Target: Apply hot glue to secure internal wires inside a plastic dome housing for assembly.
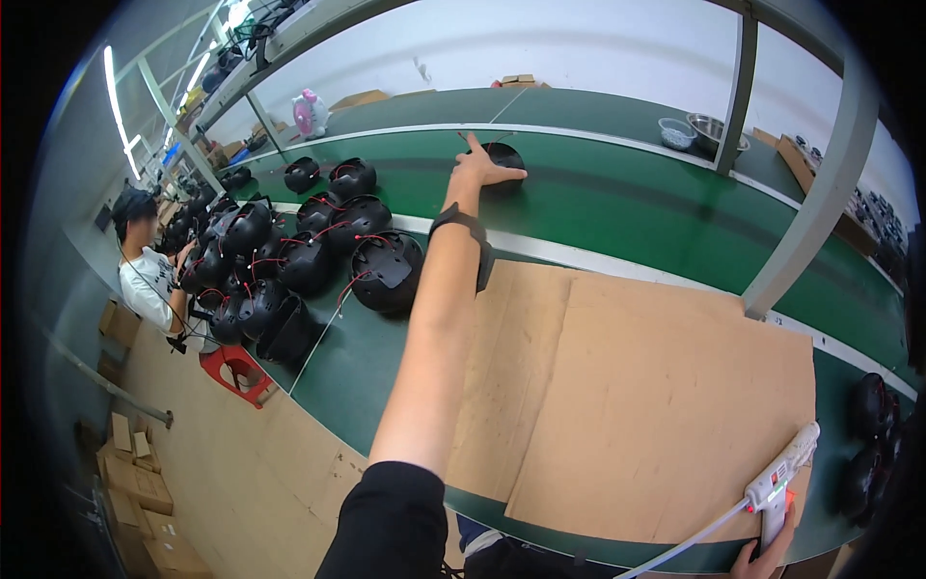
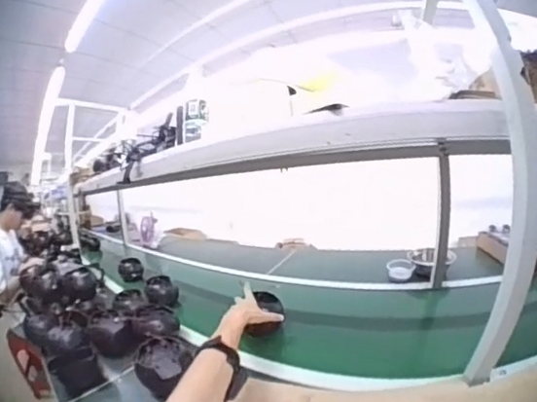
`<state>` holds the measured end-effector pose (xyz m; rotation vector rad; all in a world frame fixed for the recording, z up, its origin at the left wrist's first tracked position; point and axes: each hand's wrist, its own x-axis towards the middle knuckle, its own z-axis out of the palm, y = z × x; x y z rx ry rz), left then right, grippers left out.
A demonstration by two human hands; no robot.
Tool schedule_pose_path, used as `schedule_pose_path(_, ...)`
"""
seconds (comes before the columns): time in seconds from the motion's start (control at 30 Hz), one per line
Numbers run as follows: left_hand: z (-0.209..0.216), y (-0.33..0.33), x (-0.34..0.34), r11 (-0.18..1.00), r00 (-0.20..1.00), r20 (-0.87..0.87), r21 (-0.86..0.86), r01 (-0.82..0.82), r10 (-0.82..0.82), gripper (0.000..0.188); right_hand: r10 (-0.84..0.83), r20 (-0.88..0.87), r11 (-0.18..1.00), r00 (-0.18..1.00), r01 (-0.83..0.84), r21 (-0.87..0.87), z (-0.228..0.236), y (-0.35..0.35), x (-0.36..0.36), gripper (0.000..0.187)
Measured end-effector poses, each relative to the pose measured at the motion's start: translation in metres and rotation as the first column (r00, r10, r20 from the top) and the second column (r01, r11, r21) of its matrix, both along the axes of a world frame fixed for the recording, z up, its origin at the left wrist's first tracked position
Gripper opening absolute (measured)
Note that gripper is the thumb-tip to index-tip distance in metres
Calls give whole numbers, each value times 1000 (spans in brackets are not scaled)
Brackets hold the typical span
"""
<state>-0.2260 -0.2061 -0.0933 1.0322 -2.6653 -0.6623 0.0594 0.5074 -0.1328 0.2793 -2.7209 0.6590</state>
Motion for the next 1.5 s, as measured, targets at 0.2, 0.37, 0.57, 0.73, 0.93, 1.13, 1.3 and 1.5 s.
schedule_pose_path(0.2,-35,-8,9,995,950,-296,16,-98,98,149,-101,-19,986,995,103,129,-16,-8,-11,75)
schedule_pose_path(0.37,-31,0,17,996,960,-278,-58,-63,45,129,-207,5,970,978,204,133,-34,3,-11,79)
schedule_pose_path(0.57,18,44,68,934,870,-344,-80,349,-355,125,-179,72,983,981,175,58,-15,1,-14,76)
schedule_pose_path(0.73,52,175,192,598,564,-227,-119,793,-794,124,-198,67,980,978,200,-23,-8,-16,-24,74)
schedule_pose_path(0.93,6,291,308,461,427,-256,-90,883,-867,123,-153,-85,986,985,158,56,-45,15,-35,71)
schedule_pose_path(1.13,-1,310,323,624,614,-213,21,781,-760,119,-131,42,987,990,134,-90,-63,60,-58,68)
schedule_pose_path(1.3,26,299,317,514,466,-235,-214,831,-853,78,-72,40,950,997,81,-301,-72,102,-66,49)
schedule_pose_path(1.5,57,304,292,259,242,-171,-83,962,-955,21,-126,288,643,949,299,-705,-1,68,-27,30)
